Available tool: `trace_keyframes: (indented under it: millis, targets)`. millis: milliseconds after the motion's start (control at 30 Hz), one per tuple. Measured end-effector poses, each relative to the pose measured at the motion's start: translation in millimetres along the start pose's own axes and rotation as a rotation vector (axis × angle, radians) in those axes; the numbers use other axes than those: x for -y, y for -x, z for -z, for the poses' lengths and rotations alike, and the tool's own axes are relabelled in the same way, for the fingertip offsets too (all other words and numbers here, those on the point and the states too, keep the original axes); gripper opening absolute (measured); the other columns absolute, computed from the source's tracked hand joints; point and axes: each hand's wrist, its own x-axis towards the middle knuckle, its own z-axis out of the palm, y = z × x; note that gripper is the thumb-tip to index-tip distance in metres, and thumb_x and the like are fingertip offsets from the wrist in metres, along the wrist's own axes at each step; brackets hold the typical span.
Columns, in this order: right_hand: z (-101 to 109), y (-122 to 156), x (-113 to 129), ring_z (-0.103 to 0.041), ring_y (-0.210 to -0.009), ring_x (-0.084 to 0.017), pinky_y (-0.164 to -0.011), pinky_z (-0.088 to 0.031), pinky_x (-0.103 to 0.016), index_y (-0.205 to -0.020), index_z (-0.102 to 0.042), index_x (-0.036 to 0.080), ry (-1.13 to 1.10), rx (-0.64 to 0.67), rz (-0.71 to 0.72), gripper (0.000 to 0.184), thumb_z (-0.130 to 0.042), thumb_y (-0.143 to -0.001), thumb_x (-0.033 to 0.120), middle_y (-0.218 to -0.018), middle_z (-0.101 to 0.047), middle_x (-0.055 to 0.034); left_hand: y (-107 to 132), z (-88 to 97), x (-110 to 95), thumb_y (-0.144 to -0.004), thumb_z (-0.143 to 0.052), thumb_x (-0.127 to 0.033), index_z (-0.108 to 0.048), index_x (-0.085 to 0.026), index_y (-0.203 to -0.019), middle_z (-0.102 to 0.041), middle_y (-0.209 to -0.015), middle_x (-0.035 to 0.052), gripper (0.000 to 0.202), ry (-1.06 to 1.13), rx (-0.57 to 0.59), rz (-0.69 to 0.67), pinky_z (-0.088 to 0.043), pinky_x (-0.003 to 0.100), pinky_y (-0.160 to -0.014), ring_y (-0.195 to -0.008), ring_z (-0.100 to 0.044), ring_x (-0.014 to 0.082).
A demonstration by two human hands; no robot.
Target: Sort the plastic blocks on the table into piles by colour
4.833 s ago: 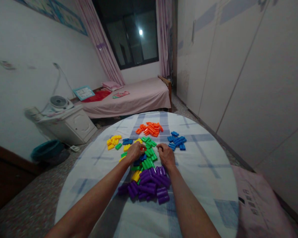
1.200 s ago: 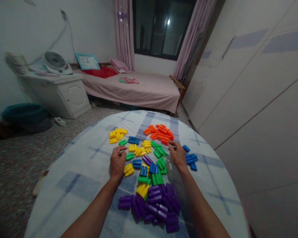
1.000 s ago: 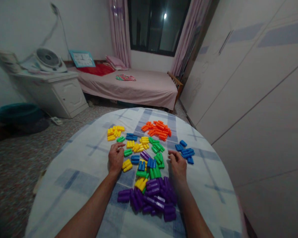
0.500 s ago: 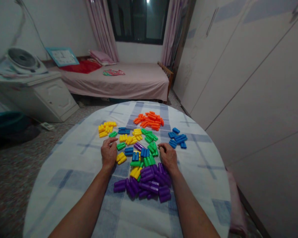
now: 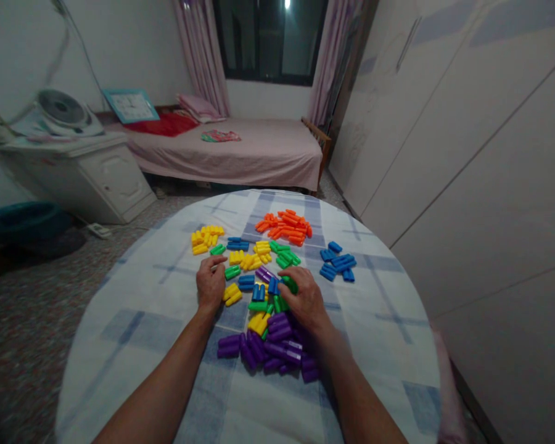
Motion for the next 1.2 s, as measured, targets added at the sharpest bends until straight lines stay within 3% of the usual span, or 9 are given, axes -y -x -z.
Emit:
trace_keyframes:
  millis: [167, 400, 567, 733, 867, 967, 1133, 1200]
  targets:
    - [-9.9, -25.8, 12.4, -0.054, -0.102, -0.023, -0.090, -0.039, -0.037, -0.101, -0.064, 0.020, 0.242, 0.194, 0.041, 0.022, -0.055, -0.085, 0.031, -0.104, -0.064, -0.0078, 0.2, -0.3, 1.3, -0.073, -0.044, -0.014, -0.064, -0.019, -0.082, -0.060, -0.094, 0.0046, 0.022, 0.005, -0.002, -0.008, -0.049, 0.036, -0.086, -0.097, -0.058, 0.0191]
    - [-37.3, -65.0, 24.2, -0.060, -0.088, -0.024, -0.074, -0.041, -0.033, -0.096, -0.066, 0.018, 0.587, 0.494, -0.062, 0.021, -0.057, -0.081, 0.030, -0.095, -0.066, -0.0121, 1.1, 0.4, -1.4, -0.073, -0.044, -0.012, -0.064, -0.018, -0.081, -0.060, -0.094, 0.0049, 0.023, 0.002, 0.006, -0.004, -0.050, 0.035, -0.085, -0.097, -0.059, 0.0192]
    - [-38.2, -71.6, 22.1, -0.060, -0.084, -0.023, -0.071, -0.041, -0.031, -0.090, -0.067, 0.017, 0.588, 0.467, -0.051, 0.018, -0.057, -0.077, 0.026, -0.094, -0.065, -0.0118, 0.8, 0.6, -1.4, -0.072, -0.044, -0.012, -0.063, -0.018, -0.082, -0.059, -0.095, 0.0056, 0.022, -0.009, 0.013, -0.006, -0.048, 0.036, -0.088, -0.097, -0.058, 0.0194]
    - [7.1, -57.3, 23.7, -0.057, -0.082, -0.018, -0.073, -0.042, -0.028, -0.100, -0.063, 0.018, 0.305, 0.274, -0.010, 0.026, -0.052, -0.077, 0.022, -0.091, -0.063, -0.0061, 0.6, -0.3, -1.0, -0.072, -0.045, -0.013, -0.063, -0.018, -0.082, -0.060, -0.095, 0.0061, 0.022, -0.013, 0.012, -0.004, -0.049, 0.036, -0.087, -0.098, -0.058, 0.0200]
    - [41.9, -24.4, 31.3, -0.056, -0.082, -0.017, -0.076, -0.044, -0.029, -0.101, -0.064, 0.019, 0.101, 0.348, 0.009, 0.026, -0.052, -0.077, 0.020, -0.091, -0.062, -0.0045, 1.3, -0.7, -2.4, -0.071, -0.045, -0.013, -0.063, -0.018, -0.081, -0.059, -0.093, 0.0058, 0.022, -0.013, 0.001, -0.002, -0.049, 0.037, -0.086, -0.095, -0.058, 0.0201]
    - [51.6, -3.0, 33.0, -0.056, -0.085, -0.018, -0.079, -0.045, -0.031, -0.104, -0.062, 0.020, 0.061, 0.340, 0.000, 0.029, -0.053, -0.077, 0.019, -0.093, -0.061, -0.0048, 1.7, -0.4, -2.8, -0.071, -0.045, -0.014, -0.064, -0.019, -0.081, -0.059, -0.092, 0.0051, 0.022, -0.012, -0.003, -0.002, -0.049, 0.037, -0.086, -0.094, -0.058, 0.0198]
    - [62.2, 7.7, 35.2, -0.056, -0.085, -0.017, -0.081, -0.047, -0.033, -0.105, -0.060, 0.020, 0.042, 0.088, -0.075, 0.028, -0.053, -0.078, 0.021, -0.096, -0.060, -0.0046, 1.2, 0.8, -1.6, -0.071, -0.045, -0.015, -0.064, -0.019, -0.080, -0.059, -0.092, 0.0051, 0.022, -0.004, -0.011, -0.020, -0.048, 0.038, -0.089, -0.095, -0.058, 0.0198]
    - [69.0, 12.4, 41.4, -0.057, -0.086, -0.017, -0.082, -0.047, -0.032, -0.107, -0.059, 0.022, 0.009, 0.123, -0.082, 0.030, -0.053, -0.078, 0.021, -0.099, -0.060, -0.0042, 0.8, 1.1, -1.3, -0.071, -0.044, -0.014, -0.064, -0.019, -0.080, -0.060, -0.091, 0.0053, 0.021, -0.010, -0.029, -0.031, -0.047, 0.038, -0.091, -0.094, -0.058, 0.0196]
